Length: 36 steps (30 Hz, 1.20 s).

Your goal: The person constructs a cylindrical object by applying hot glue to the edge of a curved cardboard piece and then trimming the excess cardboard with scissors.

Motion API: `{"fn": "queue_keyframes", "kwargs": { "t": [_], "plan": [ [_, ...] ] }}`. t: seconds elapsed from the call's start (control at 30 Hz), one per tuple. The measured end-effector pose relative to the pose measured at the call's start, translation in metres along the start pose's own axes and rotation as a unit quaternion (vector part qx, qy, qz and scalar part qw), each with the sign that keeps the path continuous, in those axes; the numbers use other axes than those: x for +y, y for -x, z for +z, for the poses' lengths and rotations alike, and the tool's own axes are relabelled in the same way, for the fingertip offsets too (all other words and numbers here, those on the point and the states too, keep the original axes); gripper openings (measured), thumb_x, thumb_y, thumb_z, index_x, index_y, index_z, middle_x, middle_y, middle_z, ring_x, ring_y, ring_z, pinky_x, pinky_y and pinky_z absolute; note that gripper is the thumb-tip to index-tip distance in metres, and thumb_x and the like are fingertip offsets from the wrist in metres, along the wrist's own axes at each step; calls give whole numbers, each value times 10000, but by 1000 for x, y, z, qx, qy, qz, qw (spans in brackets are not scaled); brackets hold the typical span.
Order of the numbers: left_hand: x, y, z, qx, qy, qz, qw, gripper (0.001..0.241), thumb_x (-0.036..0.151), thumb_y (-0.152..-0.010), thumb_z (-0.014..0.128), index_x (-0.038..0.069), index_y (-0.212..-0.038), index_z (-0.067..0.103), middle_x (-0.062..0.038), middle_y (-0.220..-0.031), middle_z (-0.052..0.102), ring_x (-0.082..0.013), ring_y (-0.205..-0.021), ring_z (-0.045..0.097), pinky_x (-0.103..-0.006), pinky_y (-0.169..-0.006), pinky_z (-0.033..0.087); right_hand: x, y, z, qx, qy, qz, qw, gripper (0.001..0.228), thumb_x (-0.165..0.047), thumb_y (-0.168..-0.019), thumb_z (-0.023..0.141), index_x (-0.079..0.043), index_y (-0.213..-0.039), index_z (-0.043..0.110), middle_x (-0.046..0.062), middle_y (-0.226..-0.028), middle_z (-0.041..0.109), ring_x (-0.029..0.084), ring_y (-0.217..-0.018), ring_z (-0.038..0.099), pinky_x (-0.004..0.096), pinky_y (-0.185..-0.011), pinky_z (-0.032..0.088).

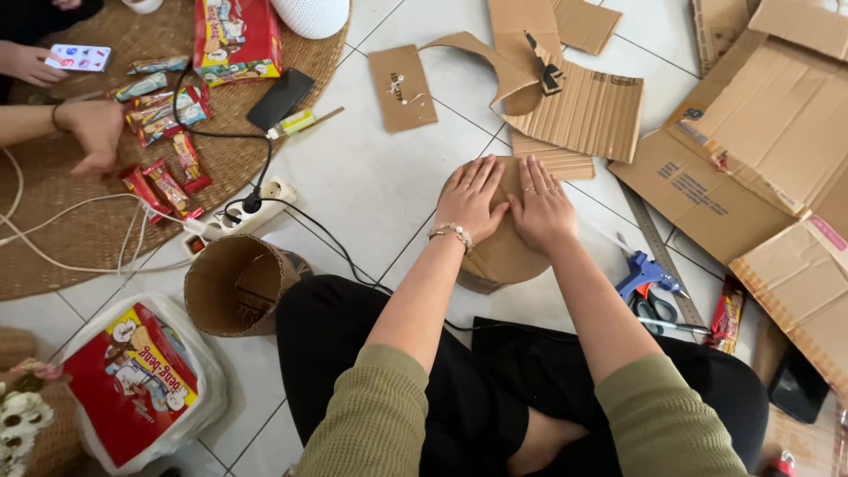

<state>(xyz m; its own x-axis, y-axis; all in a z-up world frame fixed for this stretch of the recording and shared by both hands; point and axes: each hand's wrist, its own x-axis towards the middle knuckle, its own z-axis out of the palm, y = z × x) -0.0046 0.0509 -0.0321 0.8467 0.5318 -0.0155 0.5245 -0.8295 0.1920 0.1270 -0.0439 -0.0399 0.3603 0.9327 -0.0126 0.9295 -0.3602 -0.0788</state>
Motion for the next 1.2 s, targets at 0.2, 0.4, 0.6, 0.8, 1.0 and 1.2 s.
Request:
{"fn": "queue_keyframes", "kwargs": {
  "t": [0.2,0.4,0.6,0.8,1.0,1.2],
  "plan": [
    [-8,-1,-8,-32,-6,27,999,731,592,-900,335,212,-1493,137,-10,-1565,104,-217,-1441,114,-431,-1169,98,-1,-3,2,-22,6,9,1000,685,-479,-940,273,-80,-1486,159,103,-1547,149,235,-1425,162,370,-1143,202],
    [-21,13,-9,-23,-5,107,994,675,565,-933,311,196,-1487,200,-17,-1552,184,-232,-1429,178,-437,-1165,130,-6,3,-3,-4,3,-3,1000,651,-423,-965,307,-59,-1485,165,127,-1534,185,253,-1420,181,382,-1133,218],
    [2,15,-9,-54,-55,52,996,615,490,-952,273,221,-1492,153,8,-1560,122,-210,-1433,106,-479,-1156,91,-8,1,-11,-26,4,15,1000,662,-443,-965,287,-65,-1488,140,110,-1546,143,232,-1430,140,371,-1152,181],
    [17,27,8,86,-44,65,993,647,403,-916,392,105,-1466,224,-33,-1528,222,-213,-1411,183,-487,-1138,136,-7,1,-13,40,-66,-12,997,639,-386,-947,306,-12,-1453,200,130,-1521,193,221,-1405,167,372,-1134,130],
    [29,47,-1,10,-18,11,1000,705,426,-937,379,101,-1500,106,-91,-1561,100,-268,-1437,95,-530,-1147,96,-12,4,-12,24,-19,3,1000,677,-430,-949,384,-58,-1481,192,117,-1532,197,235,-1417,185,377,-1146,192],
    [33,54,-4,-8,4,-18,1000,792,574,-896,392,133,-1496,121,-86,-1564,41,-266,-1443,31,-539,-1156,46,-14,5,-13,62,-24,-1,998,689,-440,-933,428,-63,-1473,224,94,-1530,211,223,-1408,216,372,-1142,206]
  ]
}}
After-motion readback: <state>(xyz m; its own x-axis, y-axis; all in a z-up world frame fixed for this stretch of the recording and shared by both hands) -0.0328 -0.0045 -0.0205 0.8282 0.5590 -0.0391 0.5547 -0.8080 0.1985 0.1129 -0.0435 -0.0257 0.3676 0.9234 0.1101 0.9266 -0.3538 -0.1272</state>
